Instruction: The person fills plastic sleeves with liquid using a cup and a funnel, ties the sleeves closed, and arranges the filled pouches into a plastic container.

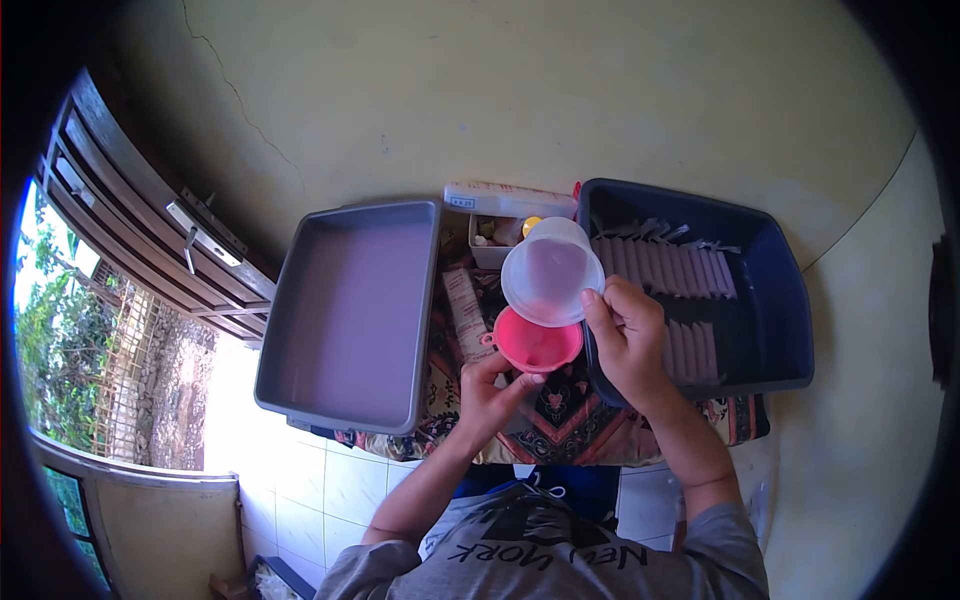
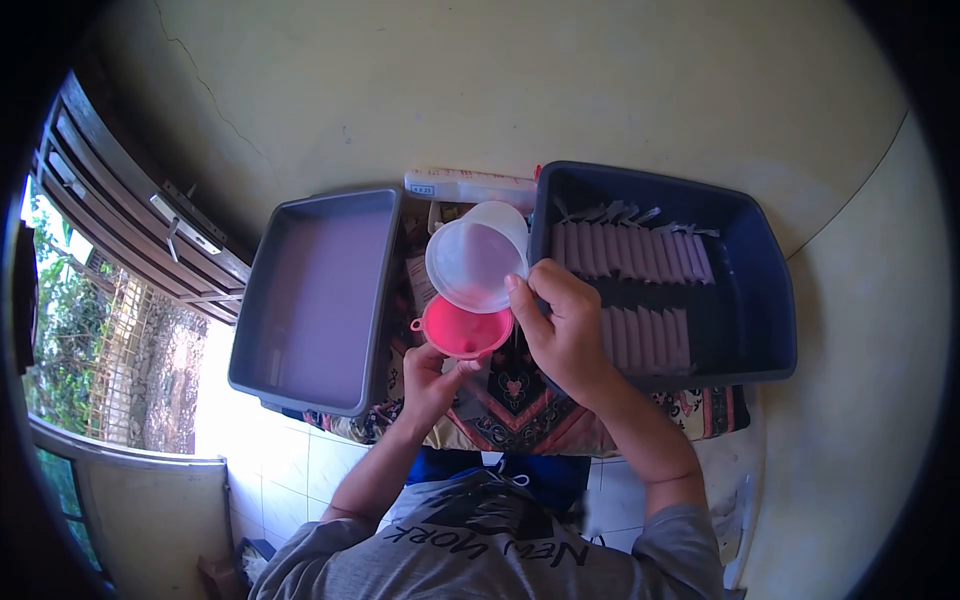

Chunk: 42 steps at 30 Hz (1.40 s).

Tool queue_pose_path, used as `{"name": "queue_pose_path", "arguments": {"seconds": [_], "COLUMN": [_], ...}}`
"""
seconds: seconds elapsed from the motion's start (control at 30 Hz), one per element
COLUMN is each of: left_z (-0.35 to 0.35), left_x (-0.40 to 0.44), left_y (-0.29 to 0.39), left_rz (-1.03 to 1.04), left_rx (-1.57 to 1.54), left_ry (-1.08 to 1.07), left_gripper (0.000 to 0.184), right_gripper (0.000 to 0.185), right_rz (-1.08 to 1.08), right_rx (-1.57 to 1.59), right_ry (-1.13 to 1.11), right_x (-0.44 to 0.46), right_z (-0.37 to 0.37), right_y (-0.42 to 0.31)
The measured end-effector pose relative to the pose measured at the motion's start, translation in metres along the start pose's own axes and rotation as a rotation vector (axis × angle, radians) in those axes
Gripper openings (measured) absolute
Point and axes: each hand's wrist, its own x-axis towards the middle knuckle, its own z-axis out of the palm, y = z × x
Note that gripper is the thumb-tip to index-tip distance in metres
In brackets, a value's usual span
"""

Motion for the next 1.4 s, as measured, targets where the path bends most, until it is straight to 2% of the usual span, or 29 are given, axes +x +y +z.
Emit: {"name": "queue_pose_path", "arguments": {"seconds": [0.2,0.47,0.77,1.4], "left_z": [-0.016,-0.028,-0.03,-0.04], "left_x": [0.014,0.018,0.013,0.011], "left_y": [0.006,0.013,0.024,0.039], "left_rz": [-0.068,-0.15,-0.143,-0.103], "left_rx": [-0.034,-0.225,-0.336,-0.291], "left_ry": [-0.042,-0.071,-0.025,-0.008], "left_gripper": [0.023,0.026,0.026,0.027], "right_gripper": [0.029,0.025,0.022,0.022], "right_rz": [-0.081,-0.183,-0.332,-0.391], "right_rx": [-0.008,-0.036,-0.077,-0.075], "right_ry": [0.036,0.09,0.097,0.103], "right_x": [0.011,0.012,0.016,0.025], "right_z": [0.009,0.021,0.025,0.031], "right_y": [-0.004,-0.012,-0.027,-0.04]}}
